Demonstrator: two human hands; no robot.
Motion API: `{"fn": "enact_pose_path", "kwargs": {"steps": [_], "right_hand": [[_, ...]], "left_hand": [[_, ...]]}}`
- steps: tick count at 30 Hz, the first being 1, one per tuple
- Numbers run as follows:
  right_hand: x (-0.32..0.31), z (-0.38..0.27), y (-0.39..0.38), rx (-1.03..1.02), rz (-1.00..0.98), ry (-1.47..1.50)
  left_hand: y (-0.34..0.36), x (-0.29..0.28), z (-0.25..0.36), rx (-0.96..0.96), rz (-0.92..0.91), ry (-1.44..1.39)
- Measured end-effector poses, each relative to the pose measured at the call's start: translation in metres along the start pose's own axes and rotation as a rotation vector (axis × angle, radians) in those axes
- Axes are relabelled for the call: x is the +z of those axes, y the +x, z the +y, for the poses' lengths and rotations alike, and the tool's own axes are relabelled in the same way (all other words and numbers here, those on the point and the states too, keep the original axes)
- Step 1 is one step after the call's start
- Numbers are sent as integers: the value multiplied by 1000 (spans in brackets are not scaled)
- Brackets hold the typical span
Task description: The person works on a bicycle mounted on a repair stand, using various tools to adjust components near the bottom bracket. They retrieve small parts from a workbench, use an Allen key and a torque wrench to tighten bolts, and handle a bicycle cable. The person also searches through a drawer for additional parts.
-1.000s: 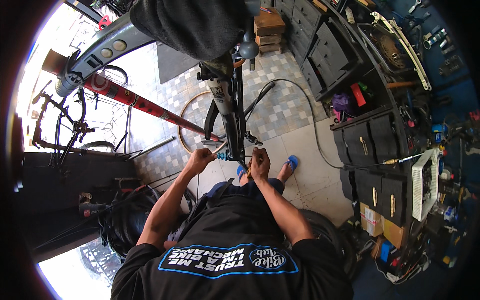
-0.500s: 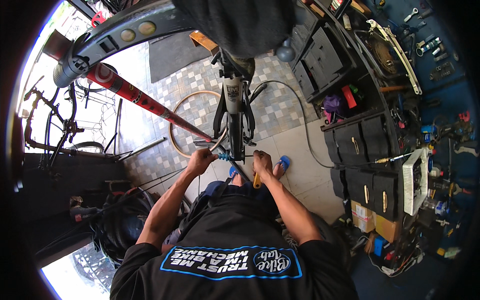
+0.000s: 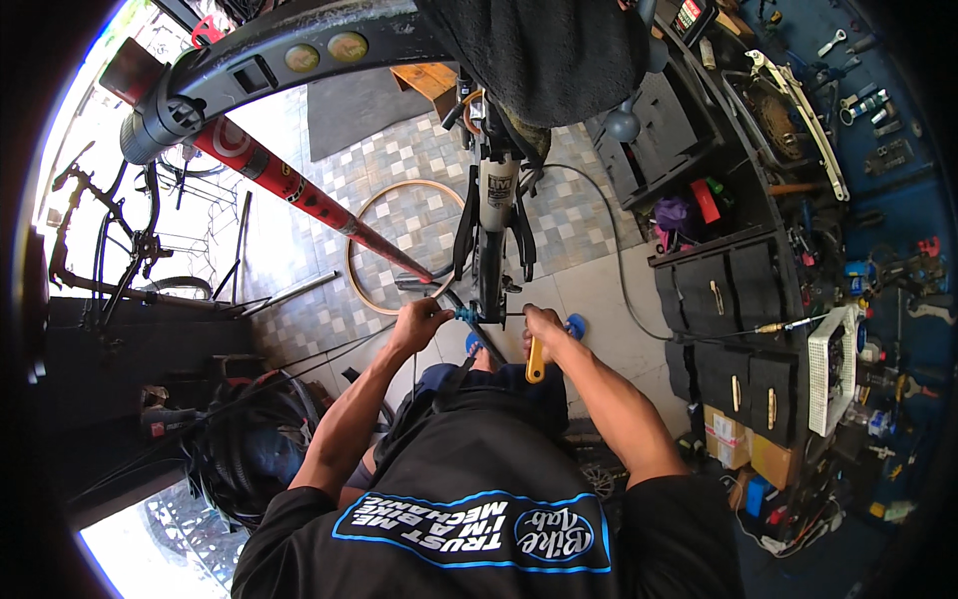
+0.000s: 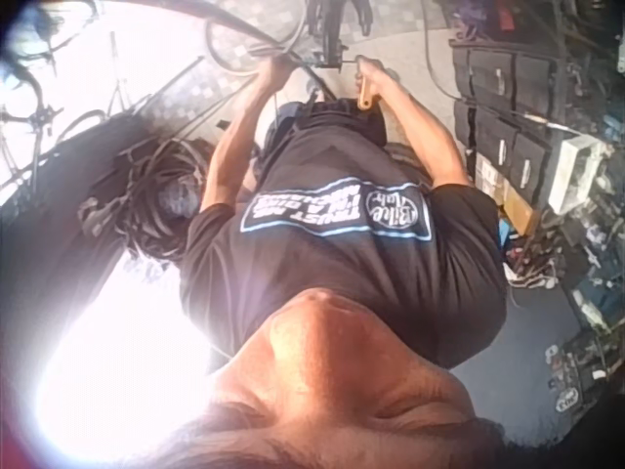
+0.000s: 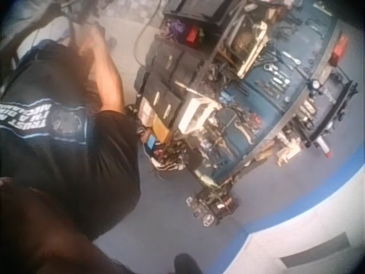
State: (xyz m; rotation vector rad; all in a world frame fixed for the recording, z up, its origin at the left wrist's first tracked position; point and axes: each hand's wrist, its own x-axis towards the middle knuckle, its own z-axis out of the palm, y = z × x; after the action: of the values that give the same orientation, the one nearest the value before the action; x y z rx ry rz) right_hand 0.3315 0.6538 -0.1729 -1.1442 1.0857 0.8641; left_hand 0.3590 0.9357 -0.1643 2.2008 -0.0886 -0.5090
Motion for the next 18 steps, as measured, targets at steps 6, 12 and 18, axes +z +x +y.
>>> {"fn": "enact_pose_path", "kwargs": {"steps": [6,12,18], "right_hand": [[-3,4,3,-45,-8,-8],[2,44,-5,-470,80,53],[4,84,-4,-1233,671,-778]], "left_hand": [[6,1,-3,-13,-27,54],[5,-4,1,-109,-94,47],[5,-6,1,-94,-89,72]]}}
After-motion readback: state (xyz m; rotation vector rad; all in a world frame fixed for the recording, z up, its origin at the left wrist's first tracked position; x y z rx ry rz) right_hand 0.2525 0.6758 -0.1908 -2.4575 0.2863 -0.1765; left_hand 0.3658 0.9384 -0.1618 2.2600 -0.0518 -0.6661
